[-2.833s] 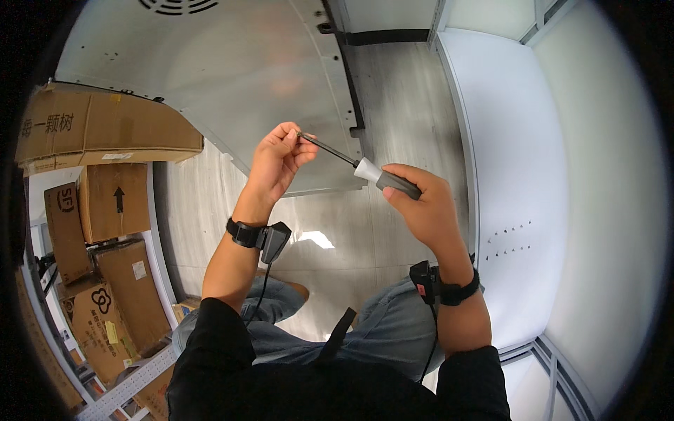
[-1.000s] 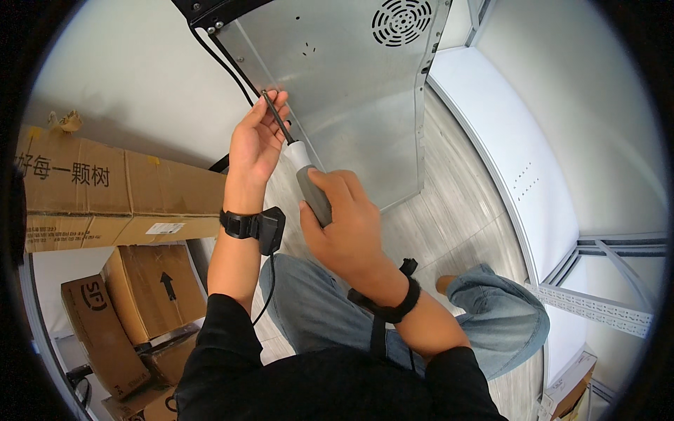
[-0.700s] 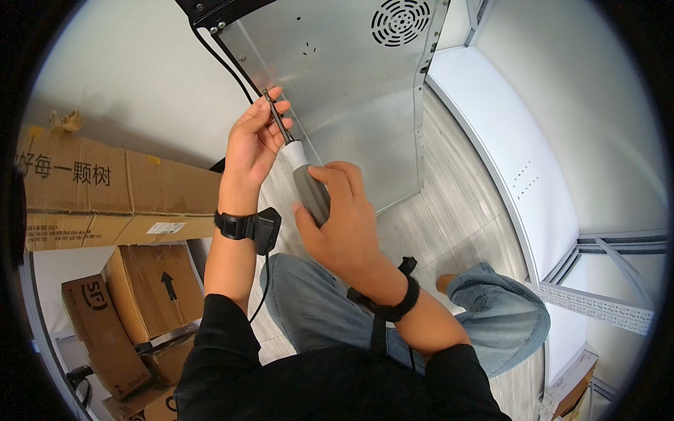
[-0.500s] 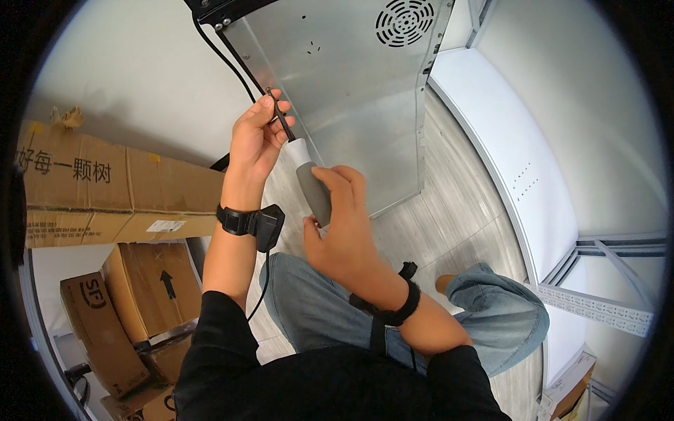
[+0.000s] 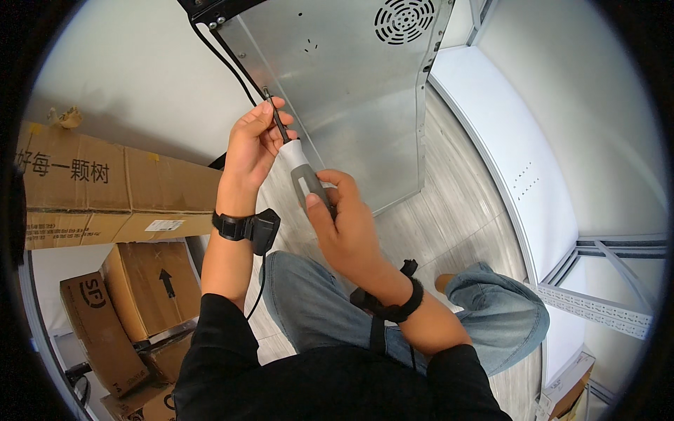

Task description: The person wipes the interior of an open electronic device with a blue cloth, then uses a screwdriver to fasten screws into the device's casing and a metal backplate. The person secures the backplate to the device and tightens multiple screws.

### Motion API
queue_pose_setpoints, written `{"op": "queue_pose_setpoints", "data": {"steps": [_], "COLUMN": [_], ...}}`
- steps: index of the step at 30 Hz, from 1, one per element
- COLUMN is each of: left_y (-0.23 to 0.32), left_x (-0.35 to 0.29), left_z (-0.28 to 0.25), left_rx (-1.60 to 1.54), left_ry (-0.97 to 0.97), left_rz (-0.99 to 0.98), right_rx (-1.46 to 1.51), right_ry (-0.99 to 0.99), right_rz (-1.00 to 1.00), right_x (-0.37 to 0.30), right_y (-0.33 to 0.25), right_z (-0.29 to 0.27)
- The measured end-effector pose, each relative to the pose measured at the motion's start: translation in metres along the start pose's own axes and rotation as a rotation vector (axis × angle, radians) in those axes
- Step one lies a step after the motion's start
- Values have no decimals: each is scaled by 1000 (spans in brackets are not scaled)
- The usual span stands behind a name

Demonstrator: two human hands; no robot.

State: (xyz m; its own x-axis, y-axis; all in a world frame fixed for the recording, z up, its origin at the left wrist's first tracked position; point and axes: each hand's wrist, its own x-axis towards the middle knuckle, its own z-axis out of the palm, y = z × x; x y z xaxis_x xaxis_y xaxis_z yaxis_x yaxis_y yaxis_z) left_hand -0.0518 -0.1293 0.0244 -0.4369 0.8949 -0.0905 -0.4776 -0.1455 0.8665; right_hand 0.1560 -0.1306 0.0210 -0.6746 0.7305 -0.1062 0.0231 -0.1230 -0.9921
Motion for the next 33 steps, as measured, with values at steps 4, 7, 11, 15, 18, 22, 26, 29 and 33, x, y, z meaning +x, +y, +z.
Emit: {"op": "queue_pose_setpoints", "data": {"steps": [4, 7, 11, 15, 18, 22, 26, 29, 33], "left_y": [-2, -5, -7, 3, 3, -1, -5, -5, 0], "left_x": [1, 3, 5, -4, -5, 1, 4, 3, 0], "left_z": [1, 5, 0, 21, 16, 11, 10, 9, 13], "left_rx": [36, 31, -12, -86, -37, 34, 36, -5, -21], "left_ry": [79, 113, 99, 34, 29, 68, 120, 118, 82], "left_rz": [20, 30, 13, 23, 37, 52, 37, 31, 44], "right_rx": [-79, -397, -497, -277, -307, -648, -638, -531, -44], "right_ry": [-92, 114, 192, 191, 115, 132, 206, 153, -14], "right_rz": [-129, -441, -574, -319, -236, -464, -559, -506, -132], "right_x": [-1, -6, -1, -1, 1, 2, 1, 2, 1], "right_y": [3, 3, 8, -14, -24, -23, -15, -10, -19], "right_z": [-4, 2, 1, -2, -11, -15, -12, -9, -6]}}
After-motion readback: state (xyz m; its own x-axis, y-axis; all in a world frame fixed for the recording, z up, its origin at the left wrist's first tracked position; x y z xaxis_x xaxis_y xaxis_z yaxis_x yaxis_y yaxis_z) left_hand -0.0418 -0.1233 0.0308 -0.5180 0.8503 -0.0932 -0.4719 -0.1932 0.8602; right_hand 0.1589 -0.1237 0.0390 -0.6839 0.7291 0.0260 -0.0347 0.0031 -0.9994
